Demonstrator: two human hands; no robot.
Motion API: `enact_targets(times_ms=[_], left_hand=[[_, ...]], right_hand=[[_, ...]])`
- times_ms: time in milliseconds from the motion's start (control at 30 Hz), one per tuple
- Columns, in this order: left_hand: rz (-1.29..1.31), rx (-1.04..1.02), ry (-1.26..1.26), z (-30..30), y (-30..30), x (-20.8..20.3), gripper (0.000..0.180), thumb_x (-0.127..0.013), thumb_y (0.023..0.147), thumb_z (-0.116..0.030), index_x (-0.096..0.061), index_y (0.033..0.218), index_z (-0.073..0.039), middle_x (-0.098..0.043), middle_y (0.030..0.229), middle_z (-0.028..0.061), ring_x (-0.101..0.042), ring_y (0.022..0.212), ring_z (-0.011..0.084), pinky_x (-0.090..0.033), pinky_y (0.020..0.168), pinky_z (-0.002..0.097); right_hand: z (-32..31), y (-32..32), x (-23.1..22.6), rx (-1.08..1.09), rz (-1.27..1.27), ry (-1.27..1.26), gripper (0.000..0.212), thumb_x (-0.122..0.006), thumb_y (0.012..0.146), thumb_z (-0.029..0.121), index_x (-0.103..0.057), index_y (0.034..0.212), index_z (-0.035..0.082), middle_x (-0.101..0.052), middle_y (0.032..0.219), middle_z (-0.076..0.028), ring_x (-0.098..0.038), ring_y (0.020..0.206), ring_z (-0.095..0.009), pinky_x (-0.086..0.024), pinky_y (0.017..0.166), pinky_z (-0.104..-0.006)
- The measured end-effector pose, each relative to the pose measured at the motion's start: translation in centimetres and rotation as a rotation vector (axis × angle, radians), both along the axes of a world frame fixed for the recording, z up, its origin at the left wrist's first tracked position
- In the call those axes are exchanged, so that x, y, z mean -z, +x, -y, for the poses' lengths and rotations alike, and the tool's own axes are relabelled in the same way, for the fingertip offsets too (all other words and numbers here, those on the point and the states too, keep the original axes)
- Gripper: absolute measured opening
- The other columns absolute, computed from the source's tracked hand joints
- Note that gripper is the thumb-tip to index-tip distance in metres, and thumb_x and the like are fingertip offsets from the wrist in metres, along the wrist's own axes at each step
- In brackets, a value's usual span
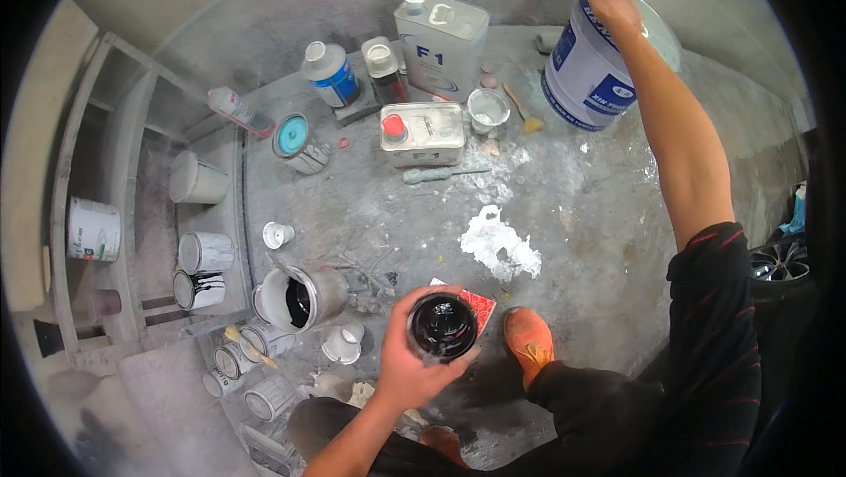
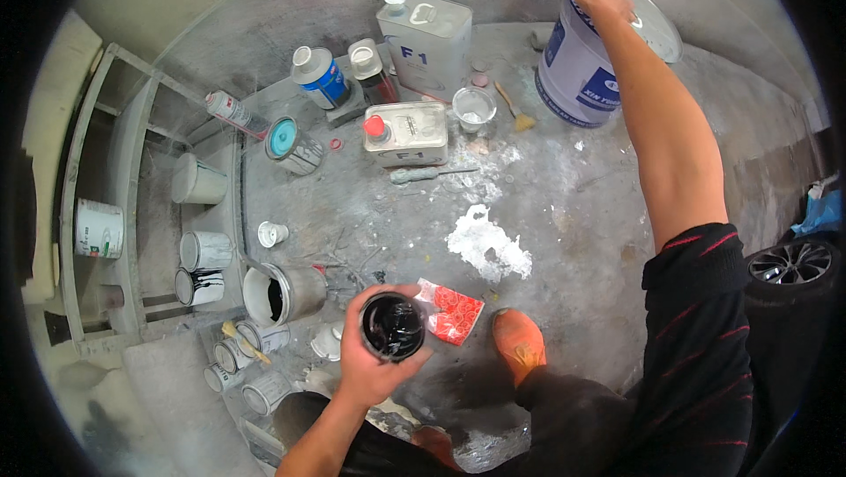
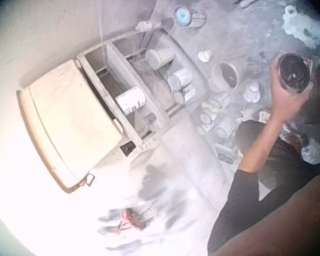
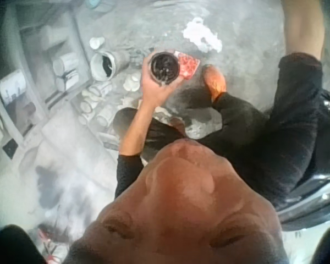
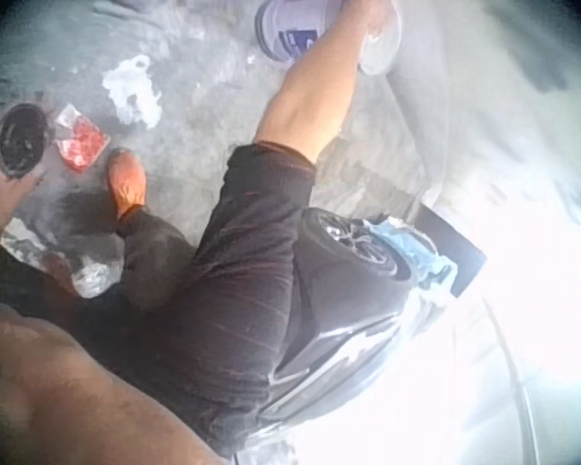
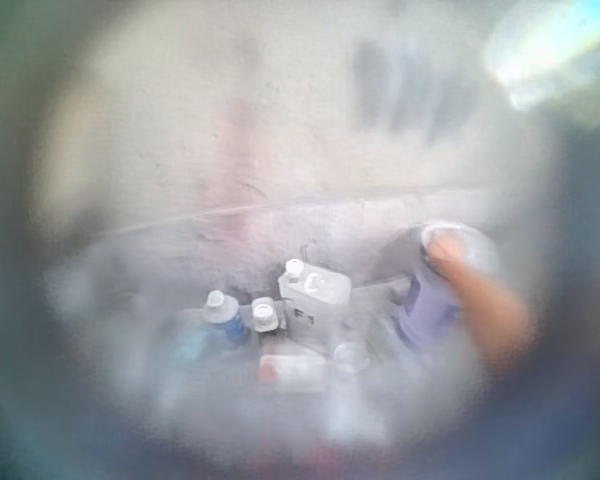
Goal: The person mixes black paint in a small container using a stir stick, then wipes a masked car door with a cloth to remove dust or residue. The person then picks up a spray gun and wipes it with a cloth.
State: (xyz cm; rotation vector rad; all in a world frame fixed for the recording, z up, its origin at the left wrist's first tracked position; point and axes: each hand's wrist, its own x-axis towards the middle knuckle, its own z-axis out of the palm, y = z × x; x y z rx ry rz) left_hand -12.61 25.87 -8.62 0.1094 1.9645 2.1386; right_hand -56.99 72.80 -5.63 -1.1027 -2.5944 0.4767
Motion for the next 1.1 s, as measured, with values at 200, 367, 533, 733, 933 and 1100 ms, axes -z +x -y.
enact_targets(times_ms=[200, 367, 533, 733, 933, 1100], left_hand=[[-0.079, -0.131, -0.003, 4.2, 3.0, -3.2, 0.088, -0.091, 0.076, 0.002, -0.038, 0.146, -0.002, -0.060, 0.146, 0.0218, -0.063, 0.130, 0.0247, -0.050, 0.112, 0.0403], [-0.235, -0.331, -0.241, 8.7, 4.0, -5.2, 0.095, -0.087, 0.070, 0.004, -0.034, 0.148, 0.000, -0.059, 0.143, 0.0269, -0.063, 0.125, 0.0283, -0.056, 0.105, 0.0433], [-0.247, -0.664, -0.236, 12.1, 3.6, -4.9, 0.094, -0.085, 0.074, -0.006, -0.033, 0.152, 0.001, -0.061, 0.141, 0.0251, -0.061, 0.128, 0.0286, -0.046, 0.113, 0.0422], [-0.085, -0.774, -0.135, 16.1, 2.8, -2.8, 0.079, -0.088, 0.084, -0.006, -0.044, 0.150, 0.000, -0.058, 0.140, 0.0132, -0.059, 0.130, 0.0225, -0.047, 0.112, 0.0377], [-0.076, -0.709, -0.202, 16.6, 2.0, -2.4, 0.078, -0.086, 0.084, -0.001, -0.046, 0.151, -0.001, -0.059, 0.140, 0.0095, -0.060, 0.129, 0.0184, -0.048, 0.113, 0.0347], [-0.107, -0.653, -0.288, 16.9, 1.6, -2.2, 0.075, -0.086, 0.086, -0.004, -0.048, 0.150, -0.001, -0.060, 0.140, 0.0094, -0.060, 0.130, 0.0174, -0.049, 0.111, 0.0341]], right_hand=[[5.8, 6.8, 0.8, -0.476, -0.739, 0.592, 0.051, -0.060, 0.102, 0.042, -0.069, 0.138, 0.006, -0.070, 0.138, -0.016, -0.061, 0.135, -0.034, -0.045, 0.114, -0.0467], [27.8, 21.5, 1.1, -1.182, -0.325, -0.399, 0.042, -0.075, 0.098, 0.024, -0.069, 0.137, 0.008, -0.071, 0.121, -0.007, -0.066, 0.108, -0.020, -0.052, 0.097, -0.0348], [40.1, 27.4, -1.5, -1.575, -0.056, -0.546, 0.057, -0.080, 0.095, 0.037, -0.066, 0.139, 0.004, -0.066, 0.114, -0.017, -0.067, 0.100, -0.029, -0.054, 0.088, -0.0423], [44.1, 28.2, -1.8, -1.868, -0.132, -0.677, 0.027, -0.067, 0.104, 0.024, -0.074, 0.114, 0.000, -0.069, 0.100, -0.018, -0.068, 0.094, -0.034, -0.054, 0.082, -0.0437], [41.9, 28.8, -4.2, -1.558, -0.186, -1.042, 0.034, -0.062, 0.111, 0.033, -0.073, 0.111, 0.001, -0.070, 0.096, -0.009, -0.069, 0.081, -0.017, -0.057, 0.068, -0.0342], [40.9, 27.8, -2.1, -1.135, -0.236, -1.269, 0.043, -0.056, 0.113, 0.040, -0.067, 0.116, -0.002, -0.068, 0.094, -0.007, -0.067, 0.074, -0.012, -0.059, 0.061, -0.0282]])
